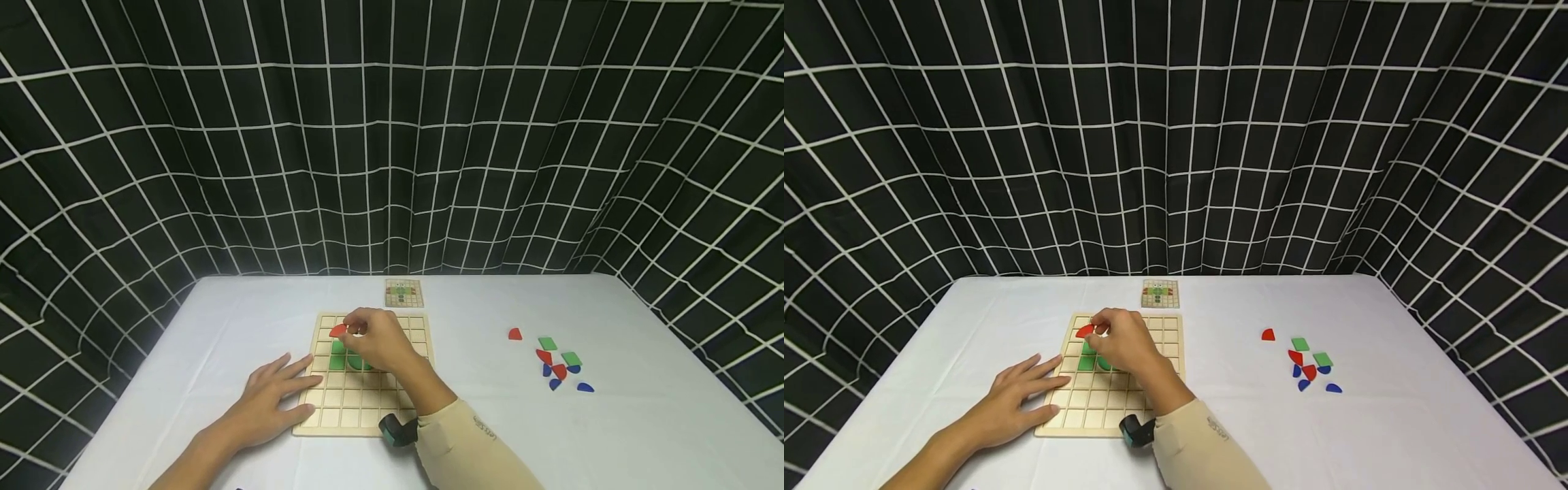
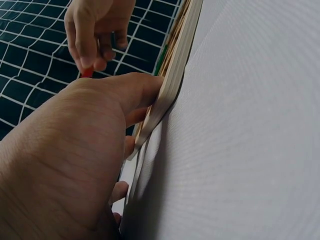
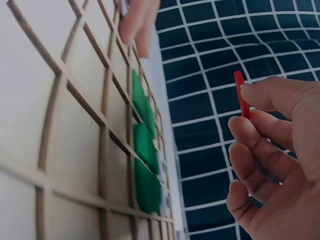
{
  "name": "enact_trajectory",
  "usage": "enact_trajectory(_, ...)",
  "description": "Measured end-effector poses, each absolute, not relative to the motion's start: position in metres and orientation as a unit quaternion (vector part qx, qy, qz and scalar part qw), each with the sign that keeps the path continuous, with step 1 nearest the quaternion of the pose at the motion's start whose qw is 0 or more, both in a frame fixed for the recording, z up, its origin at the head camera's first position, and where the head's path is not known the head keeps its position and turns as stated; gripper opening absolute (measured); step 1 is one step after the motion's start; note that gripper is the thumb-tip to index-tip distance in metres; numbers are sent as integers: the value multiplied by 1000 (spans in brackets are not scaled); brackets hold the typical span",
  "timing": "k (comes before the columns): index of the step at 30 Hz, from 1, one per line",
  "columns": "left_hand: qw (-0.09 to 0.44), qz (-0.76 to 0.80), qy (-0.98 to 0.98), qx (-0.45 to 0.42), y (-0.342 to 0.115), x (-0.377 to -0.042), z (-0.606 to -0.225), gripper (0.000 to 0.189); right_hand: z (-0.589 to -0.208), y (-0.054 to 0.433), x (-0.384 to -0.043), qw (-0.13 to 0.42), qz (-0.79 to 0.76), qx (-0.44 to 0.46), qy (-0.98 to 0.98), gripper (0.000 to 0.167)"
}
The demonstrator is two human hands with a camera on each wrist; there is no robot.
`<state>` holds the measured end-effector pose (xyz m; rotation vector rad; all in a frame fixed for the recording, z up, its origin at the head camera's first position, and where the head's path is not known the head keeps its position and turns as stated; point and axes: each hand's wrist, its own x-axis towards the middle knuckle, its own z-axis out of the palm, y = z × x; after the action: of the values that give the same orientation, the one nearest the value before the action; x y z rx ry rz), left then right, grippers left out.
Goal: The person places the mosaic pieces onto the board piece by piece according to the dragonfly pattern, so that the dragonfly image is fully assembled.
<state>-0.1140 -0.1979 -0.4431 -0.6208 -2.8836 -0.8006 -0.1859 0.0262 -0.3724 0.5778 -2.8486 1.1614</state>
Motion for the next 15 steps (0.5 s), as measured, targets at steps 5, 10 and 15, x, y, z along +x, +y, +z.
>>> enact_trajectory(5, 46, -259, -943, -205, -199, -114, -443, 40, -382, 14, -192, -7, 376, 179, -909, 20)
enact_trajectory(10, 45, -259, -943, -207, -199, -115, -444, 40, -391, 4, -197, -26, 385, 180, -905, 22)
enact_trajectory(15, 40, -262, -942, -204, -199, -115, -445, 41, -398, 0, -202, -42, 370, 174, -912, 26)
